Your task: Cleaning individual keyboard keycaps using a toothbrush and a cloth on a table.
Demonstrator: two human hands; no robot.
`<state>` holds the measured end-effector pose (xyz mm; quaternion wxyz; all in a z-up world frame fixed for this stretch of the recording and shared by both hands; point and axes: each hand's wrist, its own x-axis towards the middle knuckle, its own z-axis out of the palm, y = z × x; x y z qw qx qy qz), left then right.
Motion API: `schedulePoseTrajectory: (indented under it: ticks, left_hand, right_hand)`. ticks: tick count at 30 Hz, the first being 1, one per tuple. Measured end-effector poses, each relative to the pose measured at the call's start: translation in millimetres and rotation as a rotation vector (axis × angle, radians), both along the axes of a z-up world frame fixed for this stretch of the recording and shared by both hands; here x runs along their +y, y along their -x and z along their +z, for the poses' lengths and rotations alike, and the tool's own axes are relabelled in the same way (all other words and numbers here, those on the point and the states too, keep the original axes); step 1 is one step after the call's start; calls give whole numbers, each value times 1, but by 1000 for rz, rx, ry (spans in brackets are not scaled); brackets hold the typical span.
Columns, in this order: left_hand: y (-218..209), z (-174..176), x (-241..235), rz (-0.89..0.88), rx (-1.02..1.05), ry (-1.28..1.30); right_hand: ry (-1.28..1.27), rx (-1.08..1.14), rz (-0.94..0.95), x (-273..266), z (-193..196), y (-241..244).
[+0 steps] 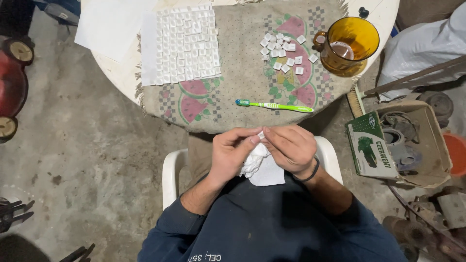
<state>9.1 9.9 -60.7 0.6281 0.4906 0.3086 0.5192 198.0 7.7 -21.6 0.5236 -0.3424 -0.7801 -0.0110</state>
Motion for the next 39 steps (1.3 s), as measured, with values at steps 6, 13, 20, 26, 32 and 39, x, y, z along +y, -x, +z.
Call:
schedulePoseTrajectory:
  ticks: [6, 13, 20, 26, 32, 39]
  left_hand:
    - [4, -8, 5, 59, 26, 7]
    - [14, -4, 13, -31, -58, 107]
    - [17, 14, 10, -382, -201, 254]
    - [5, 3, 1, -319, -36, 180]
    - [6, -1, 3, -195, 202, 55]
    - [10, -13, 11, -247, 27, 183]
  right_hand:
    - [88, 50, 53, 2, 12, -4]
    - [39, -115, 48, 3, 16, -4]
    - [674, 310, -33, -12, -4, -12]
    - [836, 610, 24, -11, -17, -13]
    - [716, 376, -105, -9, -4, -18]
    - [514, 25, 111, 1, 32, -21]
